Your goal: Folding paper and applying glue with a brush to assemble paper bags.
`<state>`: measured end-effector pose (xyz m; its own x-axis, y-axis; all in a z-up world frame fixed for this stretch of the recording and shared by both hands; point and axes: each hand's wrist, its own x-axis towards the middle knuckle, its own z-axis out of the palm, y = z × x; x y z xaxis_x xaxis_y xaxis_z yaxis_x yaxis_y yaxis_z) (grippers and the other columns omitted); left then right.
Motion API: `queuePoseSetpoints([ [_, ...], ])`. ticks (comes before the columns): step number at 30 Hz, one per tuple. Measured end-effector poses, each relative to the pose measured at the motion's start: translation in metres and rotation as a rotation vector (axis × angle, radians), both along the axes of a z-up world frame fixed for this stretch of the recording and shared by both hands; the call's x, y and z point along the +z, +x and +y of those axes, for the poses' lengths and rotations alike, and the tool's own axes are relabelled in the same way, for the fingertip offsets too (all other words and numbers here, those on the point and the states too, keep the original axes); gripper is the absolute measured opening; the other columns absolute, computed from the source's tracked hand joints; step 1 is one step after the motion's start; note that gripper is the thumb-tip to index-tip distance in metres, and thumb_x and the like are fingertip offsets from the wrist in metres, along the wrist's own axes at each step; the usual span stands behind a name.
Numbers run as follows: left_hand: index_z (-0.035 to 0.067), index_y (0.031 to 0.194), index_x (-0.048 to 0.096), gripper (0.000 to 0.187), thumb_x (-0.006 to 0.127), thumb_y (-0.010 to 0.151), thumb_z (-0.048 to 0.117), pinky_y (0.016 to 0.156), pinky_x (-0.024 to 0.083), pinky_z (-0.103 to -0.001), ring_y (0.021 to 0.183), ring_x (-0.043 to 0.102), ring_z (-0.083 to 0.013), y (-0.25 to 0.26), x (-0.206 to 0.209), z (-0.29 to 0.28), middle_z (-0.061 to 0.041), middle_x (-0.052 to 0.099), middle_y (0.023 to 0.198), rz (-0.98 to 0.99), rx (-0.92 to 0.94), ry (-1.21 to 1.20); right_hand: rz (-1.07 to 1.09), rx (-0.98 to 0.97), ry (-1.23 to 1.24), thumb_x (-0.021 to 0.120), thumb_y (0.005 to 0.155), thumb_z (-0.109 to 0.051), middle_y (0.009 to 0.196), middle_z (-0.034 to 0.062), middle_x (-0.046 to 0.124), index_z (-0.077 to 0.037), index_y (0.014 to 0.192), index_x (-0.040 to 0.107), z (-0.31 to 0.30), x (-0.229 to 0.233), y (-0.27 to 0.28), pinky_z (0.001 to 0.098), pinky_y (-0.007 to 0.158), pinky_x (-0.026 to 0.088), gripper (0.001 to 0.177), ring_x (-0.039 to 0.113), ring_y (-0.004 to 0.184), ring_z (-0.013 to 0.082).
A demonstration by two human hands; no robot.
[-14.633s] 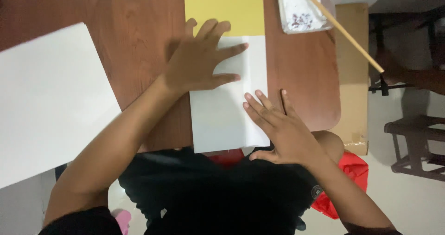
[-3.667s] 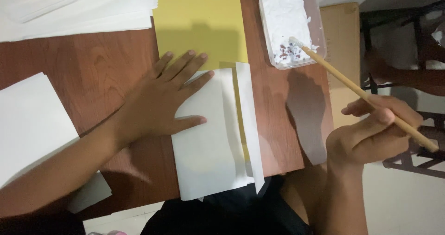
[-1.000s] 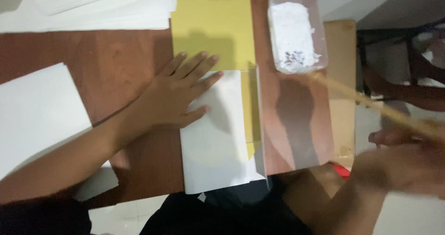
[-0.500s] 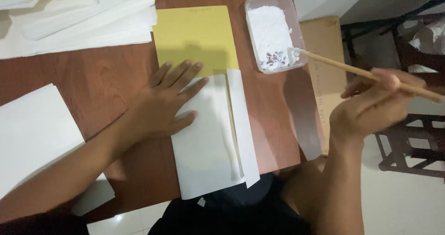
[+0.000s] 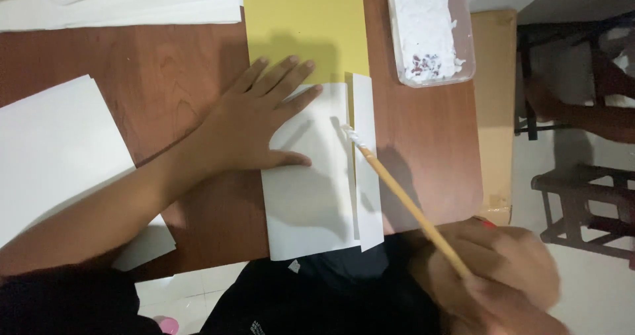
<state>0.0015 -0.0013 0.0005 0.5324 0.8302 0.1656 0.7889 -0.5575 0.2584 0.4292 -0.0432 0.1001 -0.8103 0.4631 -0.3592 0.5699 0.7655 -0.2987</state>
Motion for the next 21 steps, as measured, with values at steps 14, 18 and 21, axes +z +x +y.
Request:
queuePoseSetpoints([
  [14, 0.008, 0.156, 0.045, 0.104, 0.05, 0.086, 0.085, 0.125, 0.017, -0.057, 0.154, 0.027, -0.0369, 0.0, -0.002, 0.001, -0.016, 0.03, 0.167, -0.041, -0.014, 0.059, 0.901, -0.078, 0.651, 0.027, 0.104, -0.022, 0.061, 0.0125, 0.057, -0.006, 0.063, 0.043, -0.019, 0.017, -0.125, 0.0348, 0.049, 0.036, 0.046, 0.055, 0.051, 0.0235],
  [18, 0.011, 0.159, 0.04, 0.103, 0.05, 0.088, 0.084, 0.125, 0.016, -0.054, 0.156, 0.024, -0.0339, 0.0, 0.002, -0.001, -0.015, 0.027, 0.169, -0.002, -0.001, 0.033, 0.908, -0.159, 0.62, 0.034, 0.101, -0.011, 0.064, 0.0146, 0.056, -0.001, 0.078, 0.047, -0.023, 0.014, -0.127, 0.0357, 0.055, 0.039, 0.027, 0.053, 0.054, 0.0225],
  [21, 0.01, 0.159, 0.04, 0.104, 0.052, 0.087, 0.084, 0.126, 0.015, -0.055, 0.156, 0.024, -0.0343, -0.001, 0.001, 0.0, -0.014, 0.025, 0.17, -0.005, -0.006, 0.039, 0.937, -0.085, 0.624, 0.031, 0.097, -0.013, 0.061, 0.0121, 0.055, -0.005, 0.067, 0.048, -0.013, 0.006, -0.12, 0.0336, 0.048, 0.032, 0.035, 0.05, 0.05, 0.0216],
])
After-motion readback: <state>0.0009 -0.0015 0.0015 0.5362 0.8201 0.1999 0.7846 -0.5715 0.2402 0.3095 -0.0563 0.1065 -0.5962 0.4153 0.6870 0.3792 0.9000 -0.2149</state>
